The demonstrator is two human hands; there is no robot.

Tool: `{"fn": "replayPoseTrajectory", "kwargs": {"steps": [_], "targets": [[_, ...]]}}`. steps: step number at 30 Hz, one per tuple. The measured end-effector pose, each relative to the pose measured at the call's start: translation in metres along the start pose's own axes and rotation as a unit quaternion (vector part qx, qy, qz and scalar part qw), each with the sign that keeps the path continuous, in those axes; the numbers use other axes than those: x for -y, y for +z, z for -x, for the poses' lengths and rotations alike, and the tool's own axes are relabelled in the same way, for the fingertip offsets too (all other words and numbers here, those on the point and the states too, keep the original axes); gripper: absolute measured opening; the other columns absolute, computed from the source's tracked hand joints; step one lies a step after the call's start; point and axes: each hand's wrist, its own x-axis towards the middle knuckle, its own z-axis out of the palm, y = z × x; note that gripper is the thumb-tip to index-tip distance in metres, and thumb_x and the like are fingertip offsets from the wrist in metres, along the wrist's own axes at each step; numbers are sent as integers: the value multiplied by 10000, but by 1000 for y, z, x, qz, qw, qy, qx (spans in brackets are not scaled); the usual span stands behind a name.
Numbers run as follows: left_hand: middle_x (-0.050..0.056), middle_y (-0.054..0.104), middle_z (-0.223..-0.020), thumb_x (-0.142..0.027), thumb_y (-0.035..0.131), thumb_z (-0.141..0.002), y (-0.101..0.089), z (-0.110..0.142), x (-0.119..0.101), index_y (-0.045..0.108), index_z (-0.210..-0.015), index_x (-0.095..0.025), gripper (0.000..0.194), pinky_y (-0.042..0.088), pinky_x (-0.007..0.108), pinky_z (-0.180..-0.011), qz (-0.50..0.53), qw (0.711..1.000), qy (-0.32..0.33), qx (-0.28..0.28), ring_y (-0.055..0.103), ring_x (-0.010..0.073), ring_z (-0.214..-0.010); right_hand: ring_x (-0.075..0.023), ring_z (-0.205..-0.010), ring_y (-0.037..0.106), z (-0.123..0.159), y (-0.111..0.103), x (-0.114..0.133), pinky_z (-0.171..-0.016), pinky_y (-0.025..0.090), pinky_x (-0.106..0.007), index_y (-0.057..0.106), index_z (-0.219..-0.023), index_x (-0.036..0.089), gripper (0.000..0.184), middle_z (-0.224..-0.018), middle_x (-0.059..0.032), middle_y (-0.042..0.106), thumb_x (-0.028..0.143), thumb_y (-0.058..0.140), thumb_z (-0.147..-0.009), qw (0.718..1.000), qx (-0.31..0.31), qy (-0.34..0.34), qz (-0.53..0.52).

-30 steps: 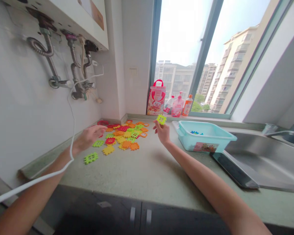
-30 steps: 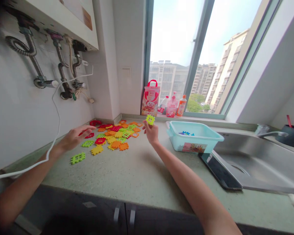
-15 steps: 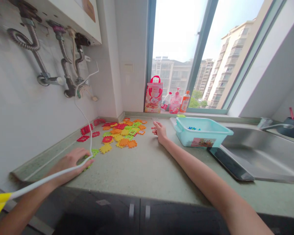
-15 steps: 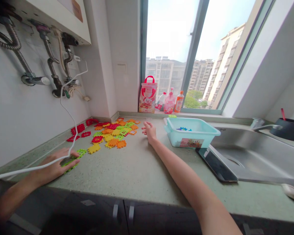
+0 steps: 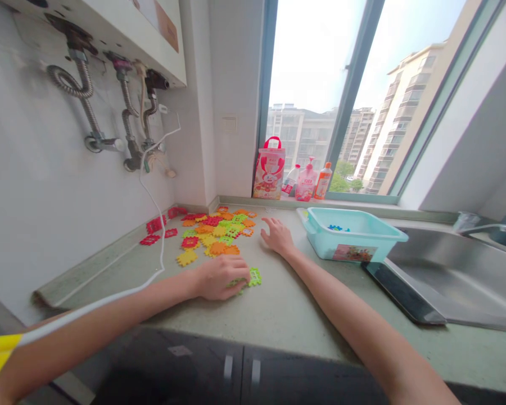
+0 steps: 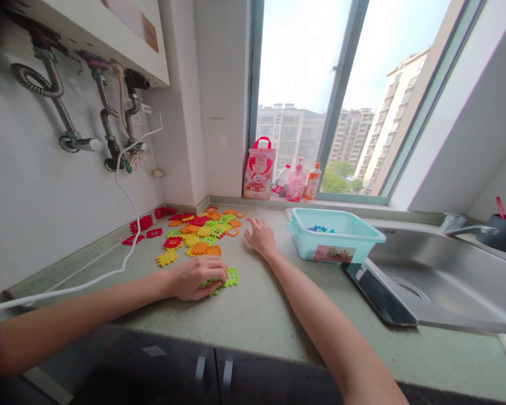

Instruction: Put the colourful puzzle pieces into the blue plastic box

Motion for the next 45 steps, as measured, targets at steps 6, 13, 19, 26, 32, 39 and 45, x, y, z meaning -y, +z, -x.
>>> {"fn": "replayPoseTrajectory", "kwargs": {"steps": [6,13,19,26,32,39,45], "targets": [[60,733,-938,-192,546,-1018,34,-69,34,698,-993,-207,155,515,336,-882,-69,997,-33,-22,684,216,-931,-376,-1519,349,-17,-10,-32,-1211,298,-510,409,-1591,153,719,-1661,-232,346,389,604,-941,930,-33,10,365],[115,637,-1451,-662,390,-1069,42,-71,54,655,-1343,-237,571,412,460,-1155,-64,972,-211,-85,559,280,-1366,-468,-1552,259,-65,-21,-73,-1186,296,-610,412,-1585,75,727,-1672,-322,254,381,577,-948,912,-116,147,364],[157,283,-1716,-849,262,-977,28,-40,87,389,-1628,-251,893,203,592,-1277,-18,938,-345,8,197,352,-1605,-540,-1353,518,-100,-29,-99,-983,475,-653,421,-1567,3,771,-1622,-427,239,293,601,-876,908,-187,237,291],[162,345,-1685,-734,446,-985,23,-32,107,468,-1577,-269,753,232,626,-1257,-53,916,-396,42,256,389,-1576,-501,-1165,632,-110,-33,-120,-895,498,-698,696,-1283,112,507,-1199,-357,650,398,593,-877,902,-206,229,302],[210,627,-1347,-575,489,-1013,13,-29,108,636,-1348,-212,515,514,554,-998,-139,897,-417,36,596,405,-1262,-458,-1234,612,-103,-38,-107,-984,466,-671,752,-1142,99,333,-1193,-326,664,217,536,-918,911,-152,177,341],[230,701,-1220,-497,518,-1024,11,-31,103,682,-1257,-143,454,482,548,-1000,-213,889,-403,44,633,395,-1189,-308,-1154,693,-76,-37,-71,-1038,491,-424,799,-1097,141,298,-1136,-200,759,128,547,-938,937,5,54,345],[176,742,-1193,-576,449,-1042,-30,-20,115,781,-1064,-192,509,427,471,-1054,-207,903,-376,21,649,343,-1191,-215,-1144,705,-5,-33,-35,-1008,498,-302,739,-1262,243,345,-1268,-73,756,175,508,-1015,944,92,-48,312]]}}
